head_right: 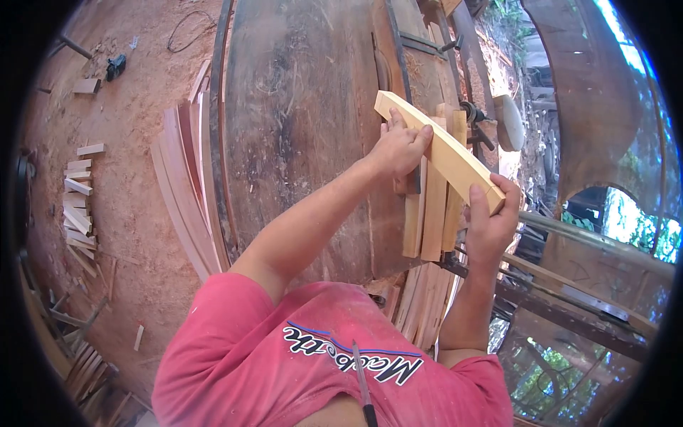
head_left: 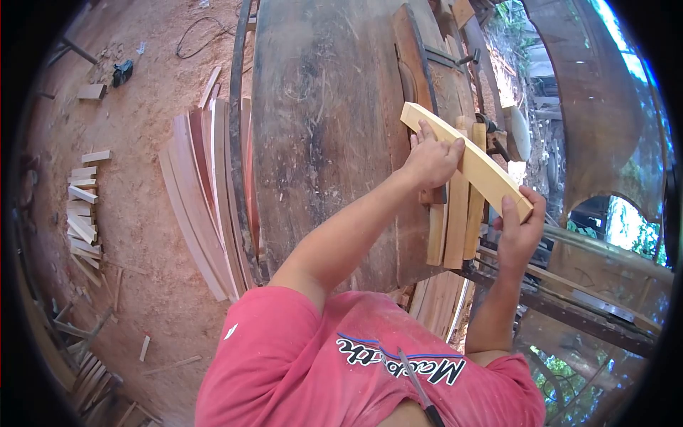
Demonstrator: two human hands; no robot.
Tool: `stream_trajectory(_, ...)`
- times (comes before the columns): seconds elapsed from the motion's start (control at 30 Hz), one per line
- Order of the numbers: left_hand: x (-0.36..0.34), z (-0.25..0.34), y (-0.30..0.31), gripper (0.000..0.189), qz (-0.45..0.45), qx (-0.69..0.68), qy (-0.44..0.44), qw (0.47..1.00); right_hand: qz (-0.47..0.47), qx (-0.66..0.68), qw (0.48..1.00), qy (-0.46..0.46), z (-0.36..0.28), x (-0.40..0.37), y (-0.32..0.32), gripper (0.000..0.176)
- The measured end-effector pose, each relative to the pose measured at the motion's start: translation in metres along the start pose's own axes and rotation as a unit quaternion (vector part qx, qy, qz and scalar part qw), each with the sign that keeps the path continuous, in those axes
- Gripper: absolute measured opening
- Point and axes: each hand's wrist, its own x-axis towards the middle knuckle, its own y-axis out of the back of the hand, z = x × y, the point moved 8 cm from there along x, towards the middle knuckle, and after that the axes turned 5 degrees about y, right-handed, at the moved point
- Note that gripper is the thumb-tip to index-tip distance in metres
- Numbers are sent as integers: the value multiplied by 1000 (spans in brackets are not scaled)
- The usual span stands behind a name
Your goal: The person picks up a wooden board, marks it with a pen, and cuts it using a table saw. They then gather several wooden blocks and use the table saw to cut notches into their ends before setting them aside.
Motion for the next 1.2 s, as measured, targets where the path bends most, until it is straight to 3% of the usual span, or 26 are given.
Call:
stream_trajectory(0.27, -14, -2, -3, 66, -7, -10, 13, 1000, -21, 10, 1000, -18, 10, -18, 4, 30)
stream_trajectory(0.33, -36, 1, -13, 72, -15, -8, -2, 1000, -12, 11, 999, -45, 18, -42, 14, 30)
stream_trajectory(0.5, -88, -24, -58, 70, -77, 12, 29, 997, 9, -16, 1000, 4, 65, -117, 48, 39)
stream_trajectory(0.73, -178, -48, -92, 66, -112, 25, 23, 993, -129, -7, 991, -27, 124, -213, 11, 51)
stream_trajectory(0.8, -206, -55, -104, 60, -119, 30, -1, 992, -182, 24, 977, -108, 148, -237, -9, 52)
stream_trajectory(0.93, -257, -69, -97, 55, -180, 25, -24, 983, -144, 47, 988, -24, 137, -250, -24, 53)
stream_trajectory(1.07, -295, -83, -74, 58, -174, 30, -6, 984, -229, -20, 973, -33, 108, -250, -48, 51)
stream_trajectory(1.13, -308, -94, -65, 55, -128, -80, -27, 988, -265, -101, 959, 28, 120, -247, -62, 49)
stream_trajectory(1.2, -330, -88, -41, 51, -142, -121, -4, 983, -262, -64, 963, 1, 110, -242, -70, 49)
